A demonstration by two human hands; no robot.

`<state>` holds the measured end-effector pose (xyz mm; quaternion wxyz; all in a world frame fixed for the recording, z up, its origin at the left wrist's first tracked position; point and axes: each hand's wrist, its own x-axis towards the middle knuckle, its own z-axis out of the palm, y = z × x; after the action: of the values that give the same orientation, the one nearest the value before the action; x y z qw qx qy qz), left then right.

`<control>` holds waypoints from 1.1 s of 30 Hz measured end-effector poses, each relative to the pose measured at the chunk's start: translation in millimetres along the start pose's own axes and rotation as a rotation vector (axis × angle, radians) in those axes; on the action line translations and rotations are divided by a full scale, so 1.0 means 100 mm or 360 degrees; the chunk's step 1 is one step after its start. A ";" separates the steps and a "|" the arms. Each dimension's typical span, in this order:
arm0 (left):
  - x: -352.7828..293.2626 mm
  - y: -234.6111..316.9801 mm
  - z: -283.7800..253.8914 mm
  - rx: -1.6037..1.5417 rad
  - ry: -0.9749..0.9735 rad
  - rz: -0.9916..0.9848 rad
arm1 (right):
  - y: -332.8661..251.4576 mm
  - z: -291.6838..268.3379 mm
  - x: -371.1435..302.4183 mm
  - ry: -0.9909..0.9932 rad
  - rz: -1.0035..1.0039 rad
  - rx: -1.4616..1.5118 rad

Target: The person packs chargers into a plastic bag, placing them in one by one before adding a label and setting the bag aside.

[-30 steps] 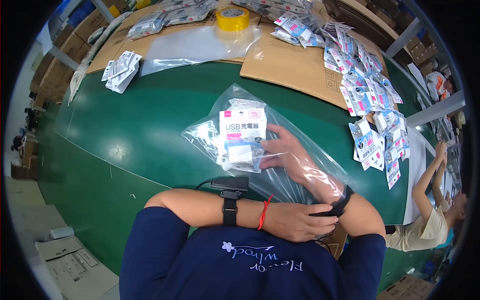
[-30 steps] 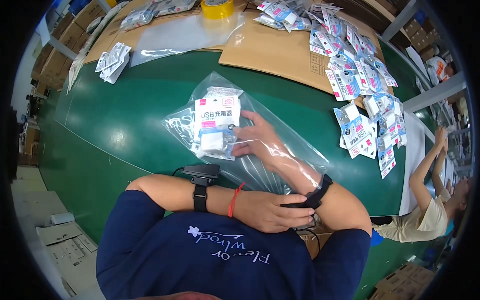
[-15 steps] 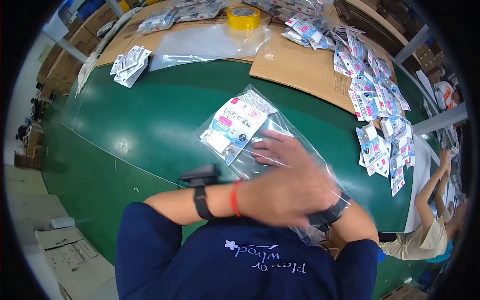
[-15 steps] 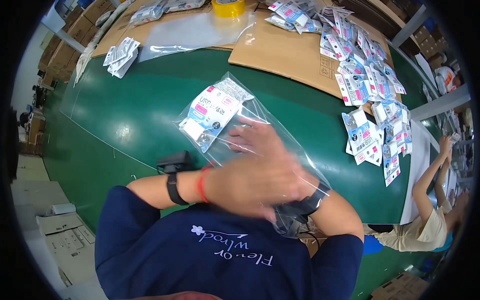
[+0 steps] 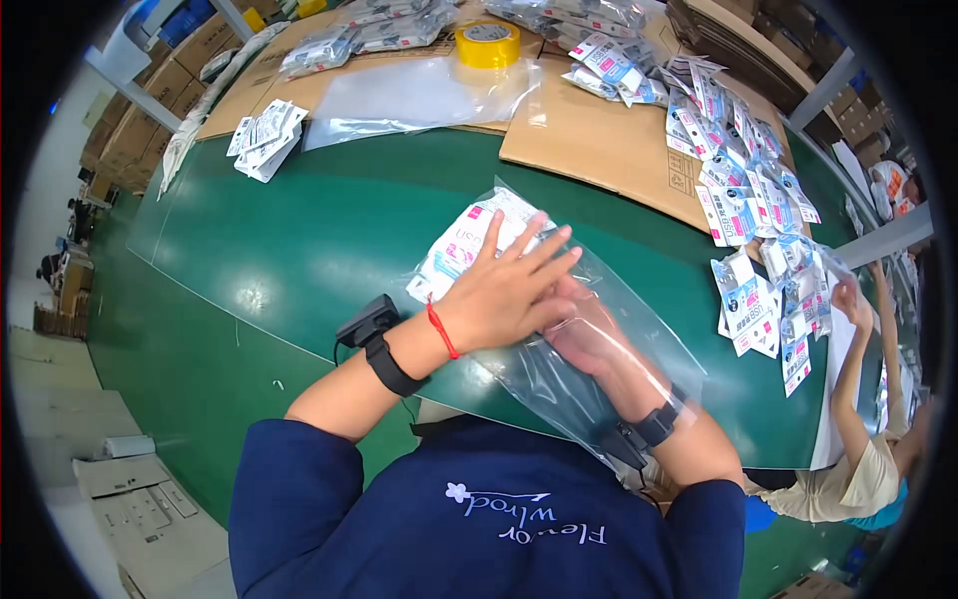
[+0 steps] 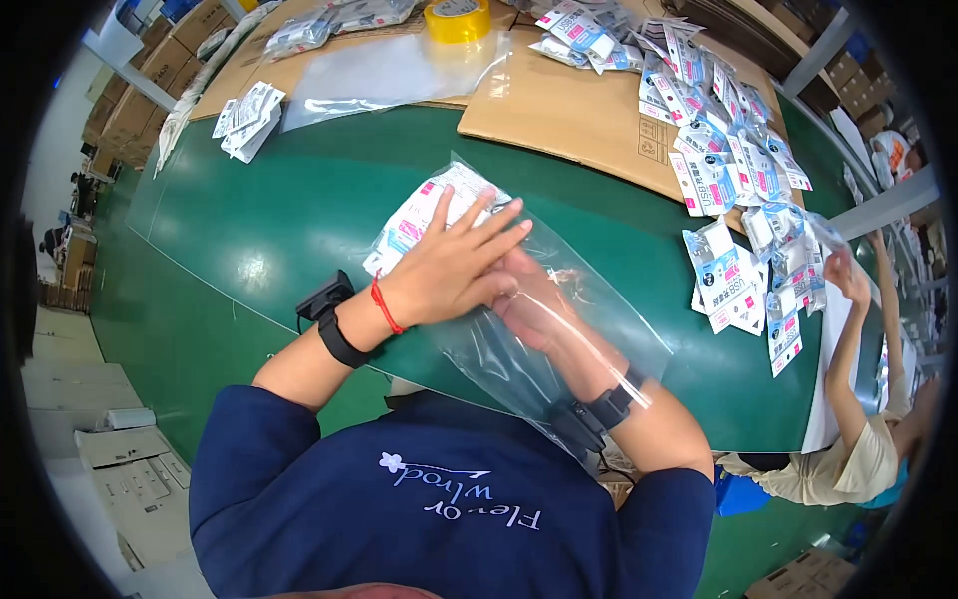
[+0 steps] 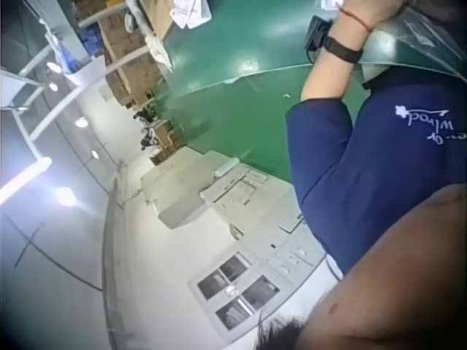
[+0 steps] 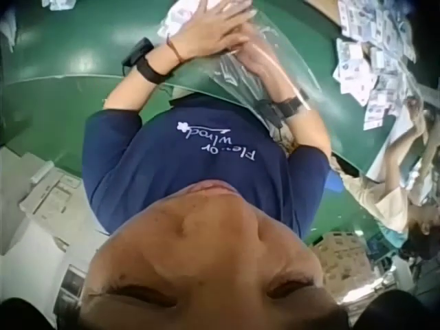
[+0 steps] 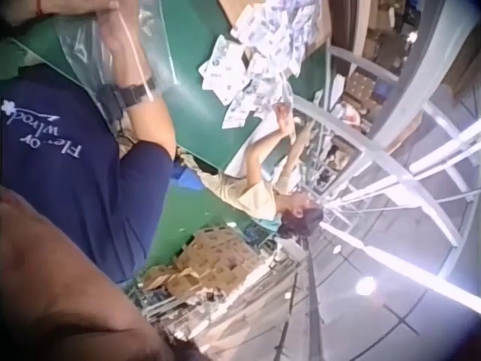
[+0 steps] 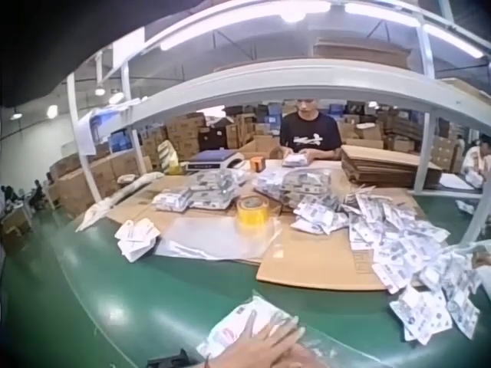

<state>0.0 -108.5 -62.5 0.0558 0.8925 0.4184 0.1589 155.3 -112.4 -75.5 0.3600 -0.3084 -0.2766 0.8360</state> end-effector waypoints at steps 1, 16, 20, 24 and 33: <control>0.01 0.07 0.01 -0.0115 -0.0017 0.0040 | 0.00 -0.03 0.00 0.0004 0.0001 -0.0001; 0.15 -0.12 0.14 0.0220 0.0039 -0.0049 | -0.91 -0.57 -1.11 -0.0212 0.0270 -0.1772; 0.22 0.23 0.05 -0.0094 -0.0185 0.0186 | -1.37 -0.70 -1.58 0.0825 -0.0189 -0.1790; 0.26 0.55 0.16 -0.0184 -0.0393 0.0447 | -1.34 -1.12 -1.12 0.1880 -0.1134 -0.2976; 0.37 0.42 0.23 -0.2636 -0.0333 -0.0505 | -1.41 -0.86 -1.01 0.1021 -0.1192 -0.2712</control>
<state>60.0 -106.5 -66.2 0.7513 0.5044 0.2799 0.3207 333.0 -87.4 -3.3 0.3169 -0.5694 -0.7557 0.0654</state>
